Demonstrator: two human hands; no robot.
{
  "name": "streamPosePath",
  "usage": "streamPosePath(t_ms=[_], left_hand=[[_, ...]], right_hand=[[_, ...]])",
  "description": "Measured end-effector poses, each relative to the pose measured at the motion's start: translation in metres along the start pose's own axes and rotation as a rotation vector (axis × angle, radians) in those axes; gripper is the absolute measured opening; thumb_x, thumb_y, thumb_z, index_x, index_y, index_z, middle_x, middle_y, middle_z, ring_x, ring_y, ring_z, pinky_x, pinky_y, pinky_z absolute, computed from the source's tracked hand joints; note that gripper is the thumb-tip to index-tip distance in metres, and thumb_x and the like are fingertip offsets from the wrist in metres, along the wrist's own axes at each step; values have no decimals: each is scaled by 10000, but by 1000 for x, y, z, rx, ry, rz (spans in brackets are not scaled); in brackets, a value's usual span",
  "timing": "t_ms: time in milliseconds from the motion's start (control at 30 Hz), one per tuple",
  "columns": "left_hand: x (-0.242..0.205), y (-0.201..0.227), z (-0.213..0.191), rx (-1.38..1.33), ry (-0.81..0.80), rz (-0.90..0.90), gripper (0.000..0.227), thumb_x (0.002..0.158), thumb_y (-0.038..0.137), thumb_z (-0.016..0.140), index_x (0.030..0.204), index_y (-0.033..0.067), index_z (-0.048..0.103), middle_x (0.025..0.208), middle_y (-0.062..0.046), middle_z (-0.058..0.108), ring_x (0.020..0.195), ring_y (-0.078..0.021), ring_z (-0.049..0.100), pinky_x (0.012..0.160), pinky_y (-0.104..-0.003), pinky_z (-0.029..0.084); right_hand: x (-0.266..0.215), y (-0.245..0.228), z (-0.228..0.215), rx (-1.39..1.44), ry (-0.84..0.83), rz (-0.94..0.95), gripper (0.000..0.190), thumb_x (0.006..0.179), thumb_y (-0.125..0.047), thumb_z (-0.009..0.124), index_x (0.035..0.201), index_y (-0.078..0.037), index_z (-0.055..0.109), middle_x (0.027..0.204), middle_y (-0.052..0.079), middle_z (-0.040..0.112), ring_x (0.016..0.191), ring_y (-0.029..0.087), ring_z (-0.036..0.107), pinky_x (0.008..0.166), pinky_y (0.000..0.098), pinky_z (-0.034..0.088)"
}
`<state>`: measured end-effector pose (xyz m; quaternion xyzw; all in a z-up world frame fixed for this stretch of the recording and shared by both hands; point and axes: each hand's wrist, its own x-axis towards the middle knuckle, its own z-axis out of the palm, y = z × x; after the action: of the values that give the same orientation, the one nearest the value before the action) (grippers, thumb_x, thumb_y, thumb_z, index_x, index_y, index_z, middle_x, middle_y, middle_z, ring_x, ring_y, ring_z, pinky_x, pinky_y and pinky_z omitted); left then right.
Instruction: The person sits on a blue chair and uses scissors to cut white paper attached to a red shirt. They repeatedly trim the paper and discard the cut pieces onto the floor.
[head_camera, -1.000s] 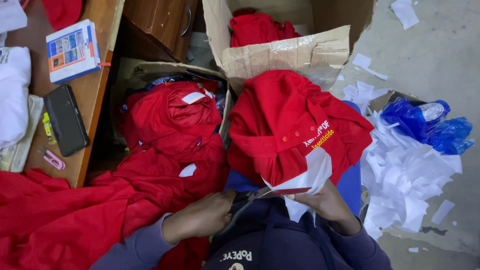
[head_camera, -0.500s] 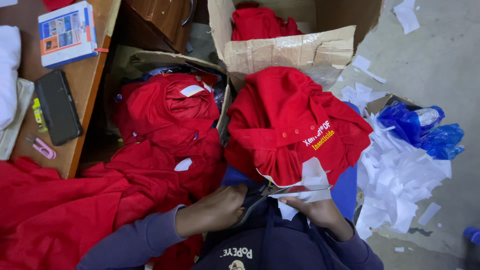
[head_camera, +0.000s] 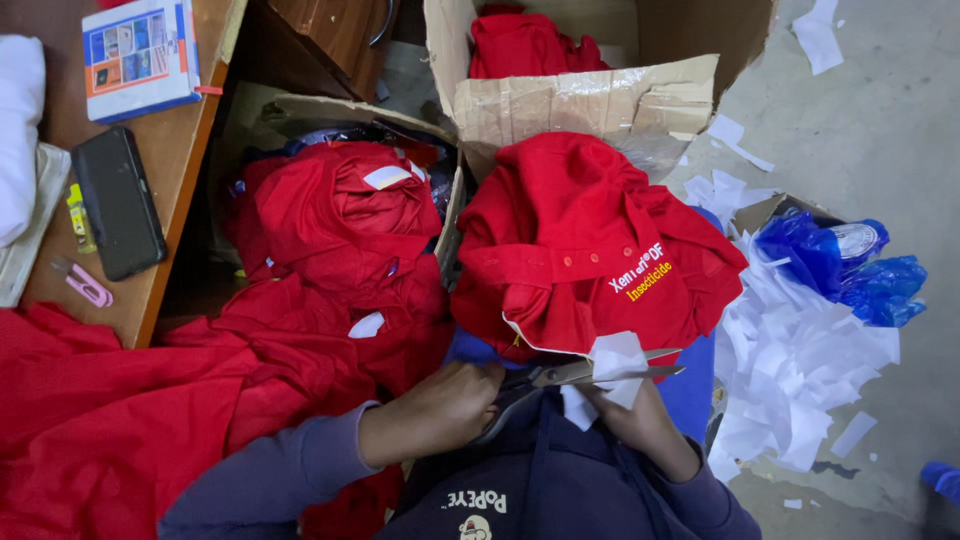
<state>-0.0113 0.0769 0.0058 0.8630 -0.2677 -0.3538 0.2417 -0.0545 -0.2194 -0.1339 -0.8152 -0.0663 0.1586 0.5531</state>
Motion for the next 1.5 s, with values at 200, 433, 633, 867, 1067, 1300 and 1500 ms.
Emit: streamPosePath(t_ms=[200,433,633,867,1067,1300,1500], left_hand=[[-22,-8,-38,17,-190,-188,233,882,93,516,1110,57,546,1005,-206,705,841,-434,707,661,-521,503],[-2,-14,-26,-220,-109,-200,269,964,342,648,1096,120,574,972,-134,719,863,-361,709,711,-502,480],[62,30,-33,-697,240,7,287,995,314,717,1079,45,658,754,-149,672,740,-261,659,617,-372,527],[142,46,-13,-981,536,68,324,890,53,759,1205,-5,713,1123,-245,789,1002,-252,785,788,-297,636],[157,36,-8,-992,562,98,324,869,-7,750,1189,-36,709,1137,-277,777,1013,-291,784,780,-304,649],[158,32,-11,-978,493,143,299,906,20,738,1193,-53,704,1050,-259,792,913,-238,777,689,-298,636],[157,26,-8,-957,480,134,306,895,35,740,1186,-54,705,1013,-255,792,870,-248,781,659,-302,632]], right_hand=[[-14,-9,-62,758,293,406,504,789,-123,751,1241,98,717,1006,293,808,819,360,752,785,436,572],[-13,-91,-108,-183,657,225,628,990,-78,657,1594,-163,510,1003,112,716,652,205,566,645,354,411],[5,-82,-103,85,567,-216,261,972,-97,578,753,-15,694,1279,236,694,1102,381,664,931,401,482],[12,-28,-78,978,492,-204,165,876,-164,626,917,-92,484,764,142,539,620,200,546,550,276,396],[6,-33,-78,350,565,147,358,799,-16,843,1136,-39,725,941,126,672,882,245,640,805,356,478],[-4,-48,-63,33,500,259,207,1023,-190,699,1206,-141,782,1045,204,791,1065,405,736,984,504,517],[-1,-87,-51,-171,419,250,1103,497,-442,1048,1476,-221,593,1166,331,720,1102,563,686,926,618,557]])
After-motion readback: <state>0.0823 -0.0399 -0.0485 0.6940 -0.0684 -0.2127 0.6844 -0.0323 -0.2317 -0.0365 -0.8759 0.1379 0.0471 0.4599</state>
